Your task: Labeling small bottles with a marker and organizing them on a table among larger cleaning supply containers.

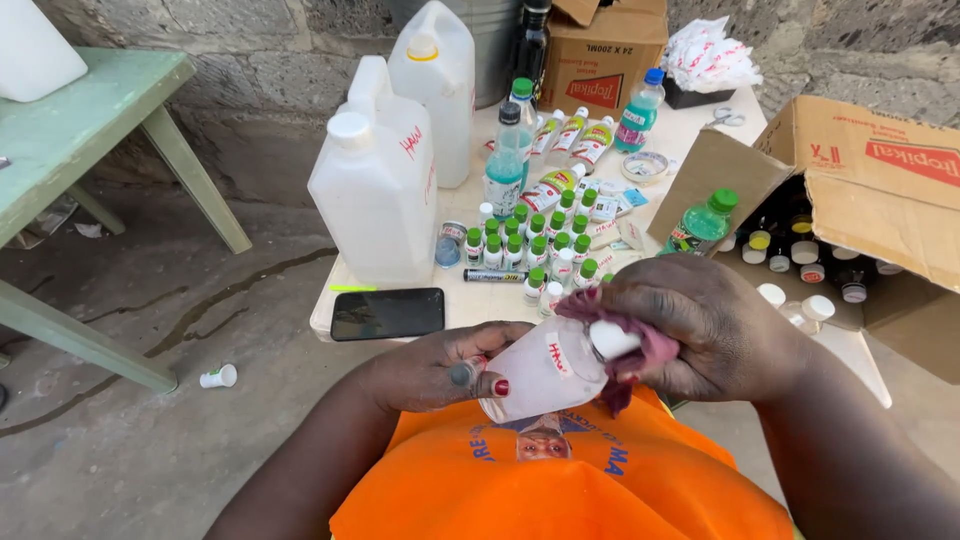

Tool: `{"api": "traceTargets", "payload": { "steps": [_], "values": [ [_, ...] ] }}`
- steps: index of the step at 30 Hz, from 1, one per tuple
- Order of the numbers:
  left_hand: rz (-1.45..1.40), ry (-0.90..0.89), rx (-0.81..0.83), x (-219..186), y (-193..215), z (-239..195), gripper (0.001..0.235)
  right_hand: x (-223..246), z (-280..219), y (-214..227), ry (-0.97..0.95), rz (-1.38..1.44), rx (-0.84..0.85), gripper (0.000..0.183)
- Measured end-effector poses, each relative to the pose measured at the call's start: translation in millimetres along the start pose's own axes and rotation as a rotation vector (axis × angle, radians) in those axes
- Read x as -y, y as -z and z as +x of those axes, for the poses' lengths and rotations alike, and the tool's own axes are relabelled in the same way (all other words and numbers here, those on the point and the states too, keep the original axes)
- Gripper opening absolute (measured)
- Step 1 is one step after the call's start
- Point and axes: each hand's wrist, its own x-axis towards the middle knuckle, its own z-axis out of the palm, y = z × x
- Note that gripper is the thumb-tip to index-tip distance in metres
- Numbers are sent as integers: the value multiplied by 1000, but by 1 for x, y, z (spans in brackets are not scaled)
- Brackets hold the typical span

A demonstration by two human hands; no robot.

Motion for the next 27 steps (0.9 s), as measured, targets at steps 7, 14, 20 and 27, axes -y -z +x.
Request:
{"api": "traceTargets", "payload": {
  "steps": [7,14,20,27],
  "values": [
    [18,82,-206,-24,-17,3,87,6,-17,-43,-263,180,-195,42],
    [897,-146,-505,-18,-31,8,72,31,-10,-100,-866,653,-695,49],
    [586,173,-372,-22,-24,-2,67,21,-22,-115,-740,1154,-679,64],
    [673,106,-543,-1,-19,5,63,-5,-36,-129,-878,942,-766,16]
  ]
}}
